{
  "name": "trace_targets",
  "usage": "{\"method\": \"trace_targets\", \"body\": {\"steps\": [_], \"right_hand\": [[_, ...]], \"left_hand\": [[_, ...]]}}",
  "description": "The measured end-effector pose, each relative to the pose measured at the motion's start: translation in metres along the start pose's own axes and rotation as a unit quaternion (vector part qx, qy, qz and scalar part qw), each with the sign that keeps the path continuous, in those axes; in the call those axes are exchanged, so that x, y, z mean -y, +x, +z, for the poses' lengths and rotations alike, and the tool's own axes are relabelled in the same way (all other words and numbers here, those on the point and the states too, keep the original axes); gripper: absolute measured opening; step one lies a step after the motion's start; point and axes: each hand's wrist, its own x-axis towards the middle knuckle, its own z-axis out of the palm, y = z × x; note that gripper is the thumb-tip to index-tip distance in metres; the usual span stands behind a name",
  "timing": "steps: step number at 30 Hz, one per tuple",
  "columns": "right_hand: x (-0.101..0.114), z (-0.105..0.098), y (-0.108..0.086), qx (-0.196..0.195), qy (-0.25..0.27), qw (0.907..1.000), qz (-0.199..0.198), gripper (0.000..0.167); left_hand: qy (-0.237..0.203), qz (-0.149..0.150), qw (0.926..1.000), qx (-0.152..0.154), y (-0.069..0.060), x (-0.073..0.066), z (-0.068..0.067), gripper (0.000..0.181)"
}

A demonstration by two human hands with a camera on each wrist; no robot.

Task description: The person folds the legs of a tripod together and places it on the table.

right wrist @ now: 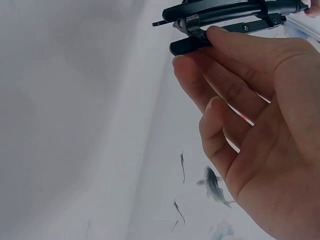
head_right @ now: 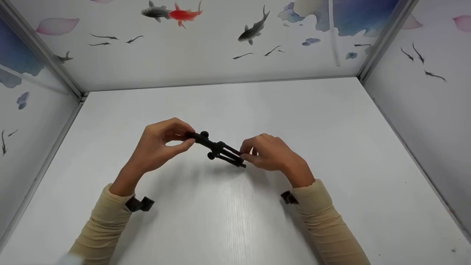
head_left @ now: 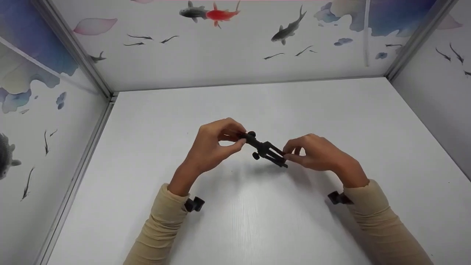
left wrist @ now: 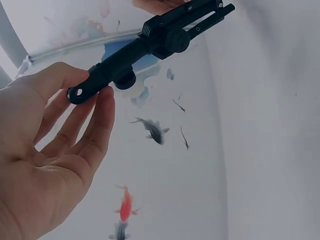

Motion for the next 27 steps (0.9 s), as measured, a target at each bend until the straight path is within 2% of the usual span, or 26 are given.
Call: {"method": "trace_targets", "body": {"steps": [4, 8, 15, 21, 27], "right_hand": [[-0.005, -0.001, -0.001, -0.011, 0.000, 0.9999, 0.010, 0.011], [-0.008, -0.002, 0.000, -0.016, 0.001, 0.9996, 0.022, 0.008], [-0.012, -0.002, 0.000, -0.013, 0.002, 0.9994, 0.031, 0.007], [-0.016, 0.000, 0.001, -0.008, 0.006, 0.9992, 0.040, 0.008], [-0.021, 0.001, 0.001, -0.001, 0.006, 0.9990, 0.043, 0.010]], "left_hand": [[-0.005, -0.060, 0.9981, 0.010, -0.002, 0.011, -0.006, 0.014], [-0.001, -0.115, 0.9931, 0.023, -0.004, 0.019, -0.010, 0.012], [-0.003, -0.198, 0.9783, 0.061, -0.006, 0.031, -0.012, 0.017], [0.002, -0.238, 0.9664, 0.097, -0.009, 0.039, -0.012, 0.019], [-0.003, -0.270, 0.9557, 0.118, -0.010, 0.047, -0.010, 0.017]]}}
